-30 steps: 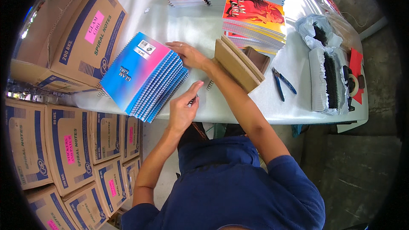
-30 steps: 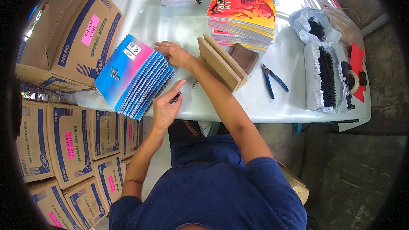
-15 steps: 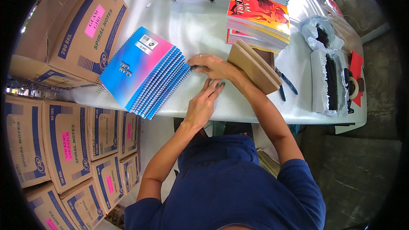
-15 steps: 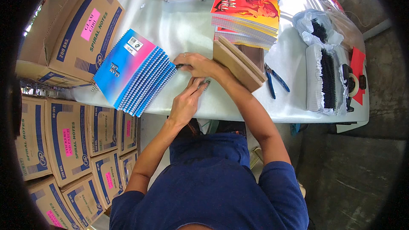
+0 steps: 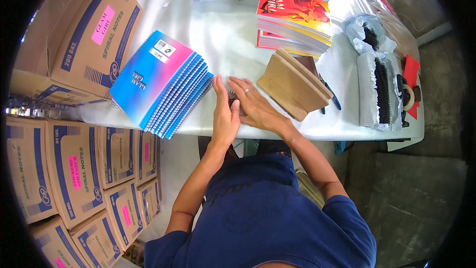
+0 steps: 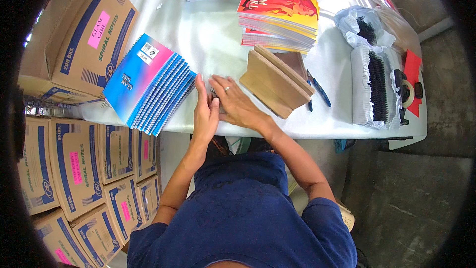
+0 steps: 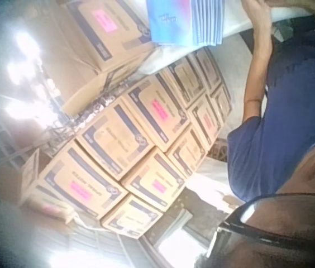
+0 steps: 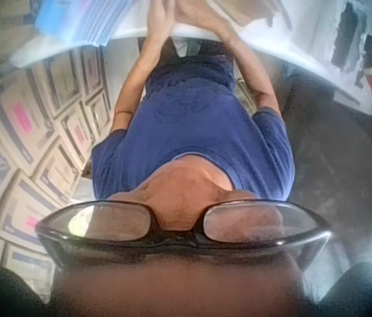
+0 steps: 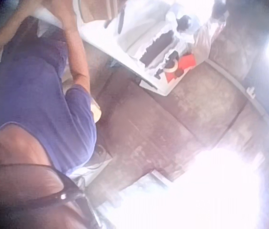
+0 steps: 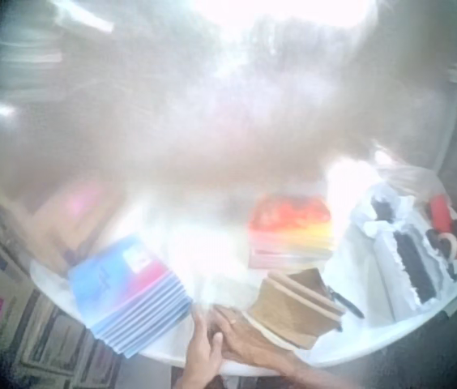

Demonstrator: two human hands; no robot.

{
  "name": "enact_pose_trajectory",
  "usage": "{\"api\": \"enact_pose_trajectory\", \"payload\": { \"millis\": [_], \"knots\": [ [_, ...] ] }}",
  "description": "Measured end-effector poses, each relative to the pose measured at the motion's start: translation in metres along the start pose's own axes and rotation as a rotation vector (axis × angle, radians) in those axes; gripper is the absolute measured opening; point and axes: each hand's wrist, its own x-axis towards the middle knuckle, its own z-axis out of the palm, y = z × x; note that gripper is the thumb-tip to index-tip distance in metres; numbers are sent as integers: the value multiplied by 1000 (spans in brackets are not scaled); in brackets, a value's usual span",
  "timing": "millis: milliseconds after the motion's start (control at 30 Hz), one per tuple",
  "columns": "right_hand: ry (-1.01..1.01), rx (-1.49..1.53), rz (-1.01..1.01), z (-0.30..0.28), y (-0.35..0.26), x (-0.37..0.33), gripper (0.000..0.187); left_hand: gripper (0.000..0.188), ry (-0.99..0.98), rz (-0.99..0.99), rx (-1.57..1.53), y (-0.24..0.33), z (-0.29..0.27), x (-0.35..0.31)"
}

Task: The person picks up printed covers and paper stacks, aligns them on a binding jig, and uses pliers to crimp the ends of the spiral binding to secure the notebook.

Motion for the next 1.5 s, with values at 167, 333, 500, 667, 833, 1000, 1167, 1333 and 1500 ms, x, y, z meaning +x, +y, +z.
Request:
{"api": "enact_pose_trajectory", "payload": {
  "millis": [167, 333, 500, 667, 833, 1000, 1167, 1333, 1500],
  "knots": [
    [80, -240, -45, 22, 8, 4, 24, 64, 1, -35, -11, 9, -19, -6],
    [238, -378, -199, 8, 11, -5, 26, 50, 175, 144, 200, 19, -52, -49],
    [623, -721, -114, -122, -13, -2, 18, 61, 468, 14, 231, 1, -81, -100],
    [1279, -860, 150, -311, 86, 4, 25, 85, 643, -184, 263, -37, -92, -110],
    [891, -712, 873, -403, 295, -73, 41, 100, 598, -163, 112, -62, -74, -72],
    [854, -1043, 811, -355, 297, -79, 44, 94, 702, -171, 197, -66, -70, -72],
    [479, -619, 553, -280, 106, -58, 18, 88, 748, -193, 129, -68, -80, -73],
    [52, -692, 619, -148, 73, -132, 36, 89, 736, -226, 326, -72, -88, -69],
    [145, -424, 954, -127, 60, -137, 24, 95, 767, -314, 247, -67, -95, -55]
  ]
}}
